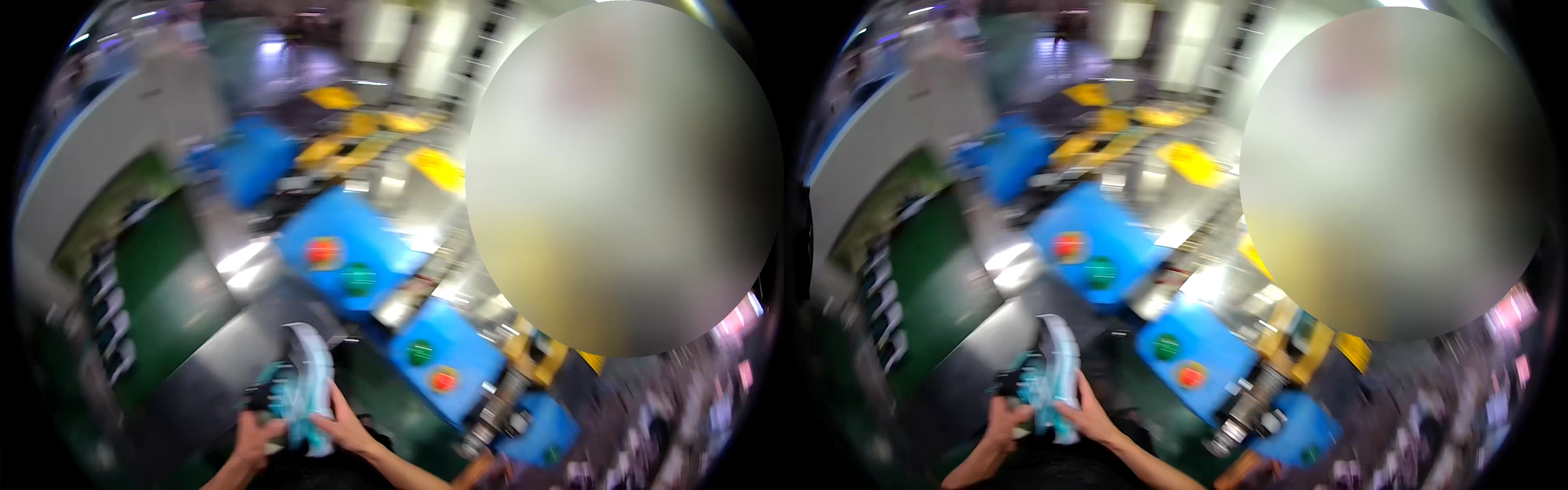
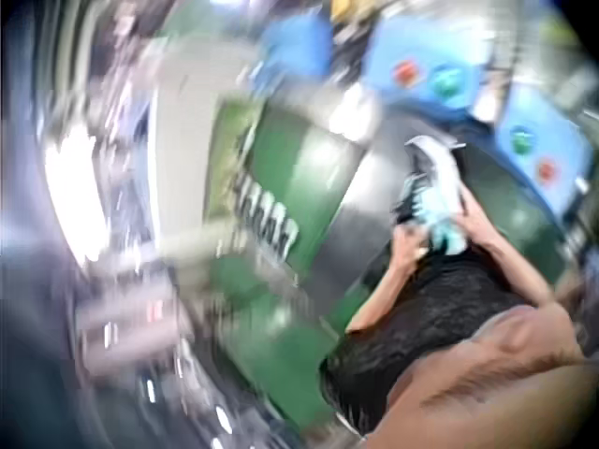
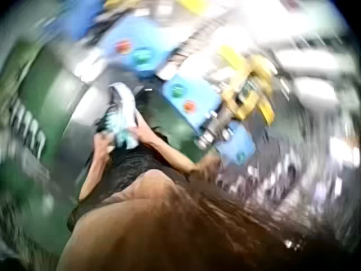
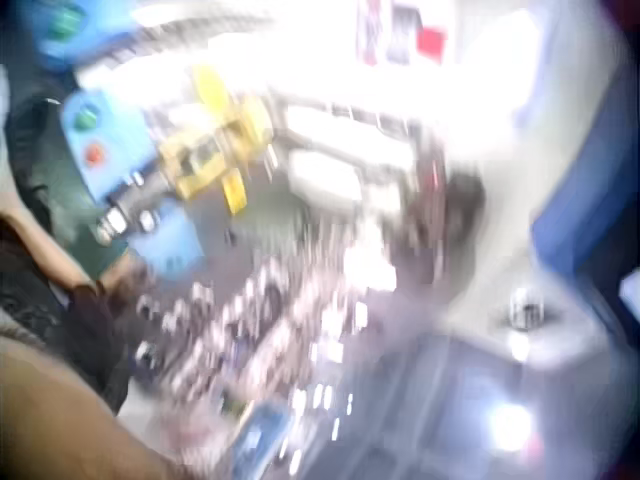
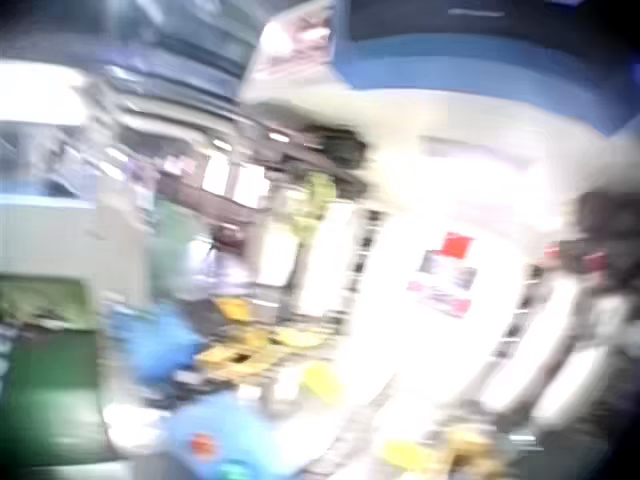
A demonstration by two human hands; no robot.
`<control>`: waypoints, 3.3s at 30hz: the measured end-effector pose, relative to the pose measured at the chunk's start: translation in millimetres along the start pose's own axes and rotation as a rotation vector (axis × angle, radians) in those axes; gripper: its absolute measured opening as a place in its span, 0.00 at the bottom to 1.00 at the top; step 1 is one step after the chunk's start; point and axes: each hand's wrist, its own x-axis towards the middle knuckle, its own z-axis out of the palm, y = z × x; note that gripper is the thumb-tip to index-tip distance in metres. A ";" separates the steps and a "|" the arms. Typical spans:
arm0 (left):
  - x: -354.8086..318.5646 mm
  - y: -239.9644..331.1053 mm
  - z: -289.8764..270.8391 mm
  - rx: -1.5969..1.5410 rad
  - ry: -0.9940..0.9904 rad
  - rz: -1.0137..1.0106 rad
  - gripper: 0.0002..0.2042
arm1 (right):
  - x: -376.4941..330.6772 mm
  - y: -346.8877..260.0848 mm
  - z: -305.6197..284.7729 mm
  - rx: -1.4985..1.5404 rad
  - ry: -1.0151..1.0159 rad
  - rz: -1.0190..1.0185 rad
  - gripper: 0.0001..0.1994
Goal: The person places shoes into two different specialized industrial machines, retrieves them, and then places them on a storage rack or conveyor belt.
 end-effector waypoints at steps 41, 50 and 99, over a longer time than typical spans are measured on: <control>-381.6 -31.0 -97.8 -0.353 -2.780 1.205 0.28 | -565.9 39.0 372.3 -0.446 2.438 -1.297 0.31; -215.1 -91.4 -90.4 0.810 -2.036 1.390 0.10 | -703.2 -46.8 376.5 -0.993 3.028 -0.152 0.21; 156.2 -245.4 -599.6 0.481 1.077 0.414 0.09 | 362.5 136.2 491.4 -1.742 -0.513 -0.217 0.31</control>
